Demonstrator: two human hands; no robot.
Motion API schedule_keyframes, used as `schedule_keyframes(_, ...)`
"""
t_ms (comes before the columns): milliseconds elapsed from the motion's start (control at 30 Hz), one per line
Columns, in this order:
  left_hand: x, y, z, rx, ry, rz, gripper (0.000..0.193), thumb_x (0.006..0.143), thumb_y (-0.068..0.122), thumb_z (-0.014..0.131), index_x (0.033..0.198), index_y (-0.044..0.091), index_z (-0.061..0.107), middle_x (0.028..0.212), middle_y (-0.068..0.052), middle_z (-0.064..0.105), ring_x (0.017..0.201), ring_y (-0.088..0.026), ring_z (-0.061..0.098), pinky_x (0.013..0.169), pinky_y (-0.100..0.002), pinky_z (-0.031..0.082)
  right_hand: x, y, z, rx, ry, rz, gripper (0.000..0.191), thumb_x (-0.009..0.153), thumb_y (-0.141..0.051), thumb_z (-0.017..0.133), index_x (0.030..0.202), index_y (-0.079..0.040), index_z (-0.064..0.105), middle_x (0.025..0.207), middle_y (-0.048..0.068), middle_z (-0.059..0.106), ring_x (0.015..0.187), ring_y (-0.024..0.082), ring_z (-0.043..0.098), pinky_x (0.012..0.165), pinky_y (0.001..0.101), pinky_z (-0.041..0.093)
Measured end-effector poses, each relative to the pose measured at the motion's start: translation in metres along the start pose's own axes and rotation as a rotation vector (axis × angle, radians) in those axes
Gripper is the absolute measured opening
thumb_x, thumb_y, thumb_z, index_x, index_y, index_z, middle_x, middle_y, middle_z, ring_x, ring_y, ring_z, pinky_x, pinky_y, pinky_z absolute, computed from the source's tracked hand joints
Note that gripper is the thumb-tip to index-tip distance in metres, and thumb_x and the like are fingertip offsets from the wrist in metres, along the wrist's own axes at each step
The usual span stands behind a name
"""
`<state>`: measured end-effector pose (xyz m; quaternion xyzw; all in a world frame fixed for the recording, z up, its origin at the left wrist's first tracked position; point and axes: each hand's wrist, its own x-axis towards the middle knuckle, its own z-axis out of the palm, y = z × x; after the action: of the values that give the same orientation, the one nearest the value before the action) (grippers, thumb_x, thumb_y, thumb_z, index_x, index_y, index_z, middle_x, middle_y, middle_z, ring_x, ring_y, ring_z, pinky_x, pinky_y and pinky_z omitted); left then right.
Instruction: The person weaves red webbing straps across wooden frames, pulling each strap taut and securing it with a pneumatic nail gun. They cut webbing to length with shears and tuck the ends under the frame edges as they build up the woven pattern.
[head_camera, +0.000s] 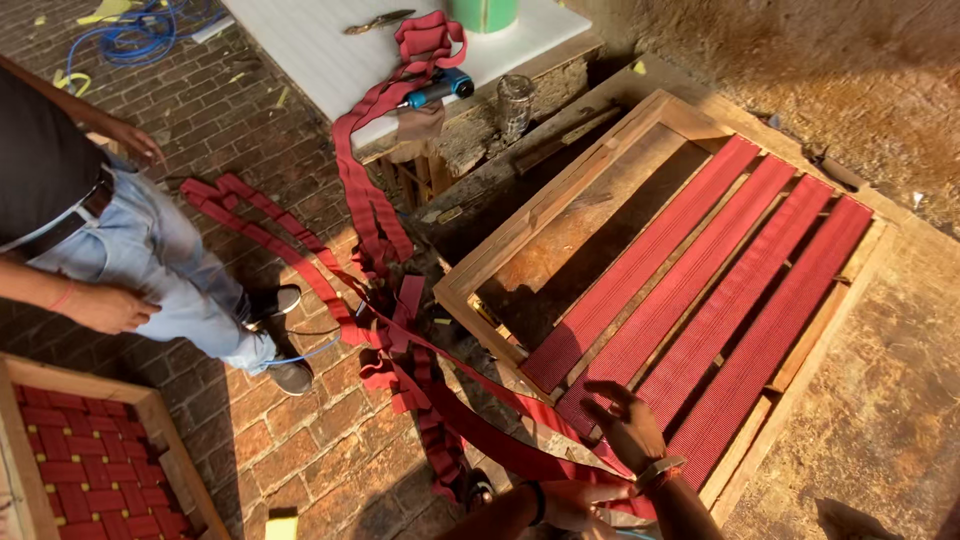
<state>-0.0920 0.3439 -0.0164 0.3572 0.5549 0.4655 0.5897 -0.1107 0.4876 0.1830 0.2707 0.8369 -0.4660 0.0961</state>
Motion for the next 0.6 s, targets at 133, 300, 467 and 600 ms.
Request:
schedule_keyframes(133,-0.04,-0.008,-0.072,-0.34,0.203,-0.192,0.059,0.096,0.033,0.068,0.149,0.012,0.052,0.142,-0.009,0.062,0.128,-0.018,0.061,0.108,-0.037,0.048,0.005,0.052,-0.006,0.277,0.016,0.034,0.04,0.091,-0.017,0.068,0.13,-0.008,0.069,0.125,0.016,0.077,0.111,0.028,0.076,0.1,0.0407,0.058)
schedule_keyframes(300,-0.091,0.009,-0.158,-0.345,0.618,-0.153,0.05,0.095,0.032,0.071,0.137,0.004,0.068,0.116,-0.008,0.075,0.099,-0.018,0.072,0.085,-0.033,0.058,0.041,0.099,-0.017,0.425,0.227,-0.176,0.035,0.091,-0.003,0.058,0.125,0.001,0.066,0.126,0.015,0.072,0.12,0.024,0.068,0.11,0.0377,0.052)
schedule_keyframes(467,-0.138,0.042,-0.216,-0.448,0.882,-0.326,0.046,0.096,0.035,0.063,0.136,0.013,0.067,0.113,-0.003,0.076,0.092,-0.015,0.072,0.08,-0.033,0.054,0.096,0.044,-0.01,0.389,0.149,-0.044,0.032,0.098,-0.009,0.056,0.128,-0.007,0.067,0.13,0.011,0.072,0.125,0.02,0.065,0.114,0.0338,0.049)
schedule_keyframes(600,-0.157,0.064,-0.266,-0.468,0.942,-0.31,0.045,0.096,0.035,0.061,0.137,0.017,0.064,0.117,-0.004,0.076,0.095,-0.017,0.072,0.085,-0.036,0.055,0.14,-0.019,-0.001,0.373,-0.033,0.063,0.035,0.095,-0.006,0.061,0.129,-0.004,0.069,0.129,0.014,0.074,0.126,0.025,0.067,0.112,0.0372,0.05)
